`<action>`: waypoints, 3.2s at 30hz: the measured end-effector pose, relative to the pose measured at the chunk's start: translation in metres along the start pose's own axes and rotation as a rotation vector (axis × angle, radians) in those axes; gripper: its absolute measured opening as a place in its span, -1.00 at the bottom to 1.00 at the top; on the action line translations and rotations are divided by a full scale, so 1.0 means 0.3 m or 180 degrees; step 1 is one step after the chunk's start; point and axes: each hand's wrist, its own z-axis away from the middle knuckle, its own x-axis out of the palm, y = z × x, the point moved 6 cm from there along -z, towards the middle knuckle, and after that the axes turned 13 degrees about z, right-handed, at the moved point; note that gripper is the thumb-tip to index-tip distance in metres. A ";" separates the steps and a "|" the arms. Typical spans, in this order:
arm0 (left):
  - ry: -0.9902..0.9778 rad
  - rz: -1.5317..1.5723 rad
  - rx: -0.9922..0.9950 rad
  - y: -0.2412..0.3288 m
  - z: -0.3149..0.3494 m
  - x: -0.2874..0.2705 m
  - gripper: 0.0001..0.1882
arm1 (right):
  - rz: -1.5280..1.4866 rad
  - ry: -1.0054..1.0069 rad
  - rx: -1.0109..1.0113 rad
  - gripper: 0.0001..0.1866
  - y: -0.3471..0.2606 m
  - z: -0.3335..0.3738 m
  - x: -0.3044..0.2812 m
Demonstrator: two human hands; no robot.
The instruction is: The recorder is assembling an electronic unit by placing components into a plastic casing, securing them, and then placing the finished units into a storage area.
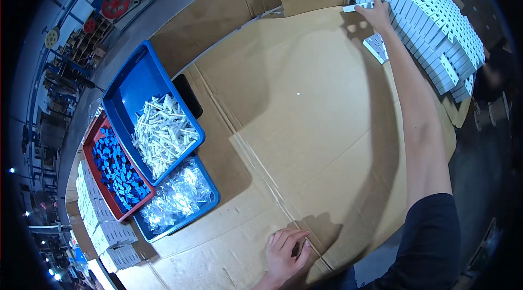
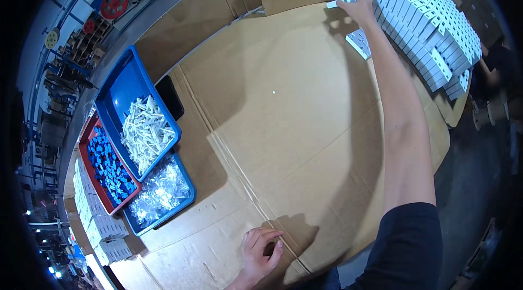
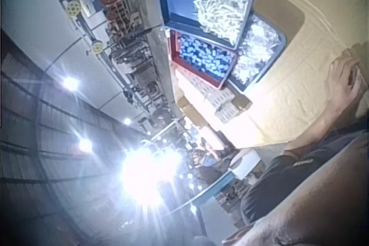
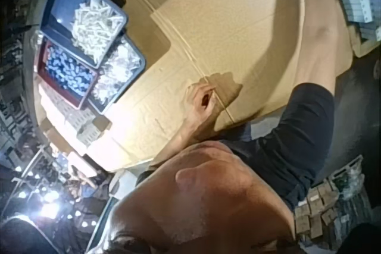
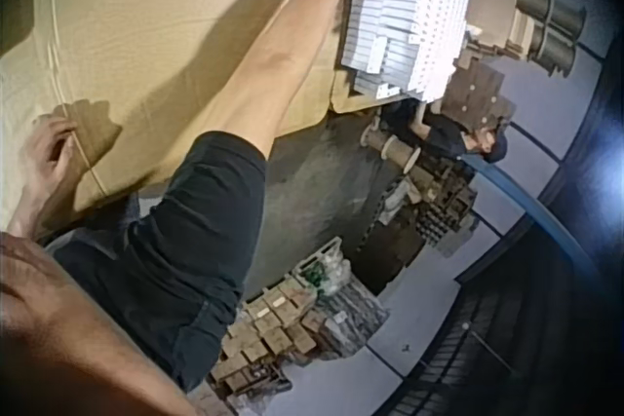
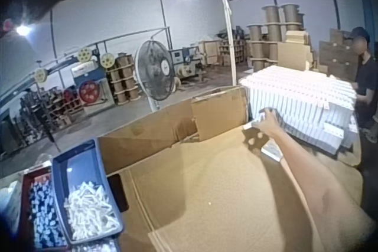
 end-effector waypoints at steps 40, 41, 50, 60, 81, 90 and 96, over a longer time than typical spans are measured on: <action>-0.0142 -0.0222 -0.0181 0.038 -0.006 0.007 -0.80 | -0.0252 0.0151 0.0570 -0.12 -0.012 -0.190 0.203; -0.0126 -0.0190 -0.0207 0.036 -0.005 0.007 -0.81 | -0.0246 0.0146 0.0324 -0.15 -0.005 -0.192 0.179; -0.0066 -0.0064 0.0023 -0.013 -0.002 0.015 -0.78 | 0.0169 -0.1098 -0.0643 -0.55 0.101 -0.063 -0.067; -0.0124 -0.0064 -0.0045 -0.021 0.011 0.021 -0.76 | 0.0435 -0.1083 -0.0759 -0.24 0.104 0.384 -0.286; -0.0126 -0.0110 -0.0080 -0.019 0.013 0.022 -0.73 | -0.0018 -0.0812 -0.0689 -0.65 -0.006 0.204 -0.257; -0.0099 -0.0100 -0.0026 -0.014 0.009 0.026 -0.73 | 0.0094 0.0011 -0.0955 -0.63 0.058 0.153 -0.241; -0.0092 -0.0128 -0.0073 -0.014 0.007 0.019 -0.73 | -0.1787 -0.0639 0.0979 -0.55 0.127 0.140 -0.206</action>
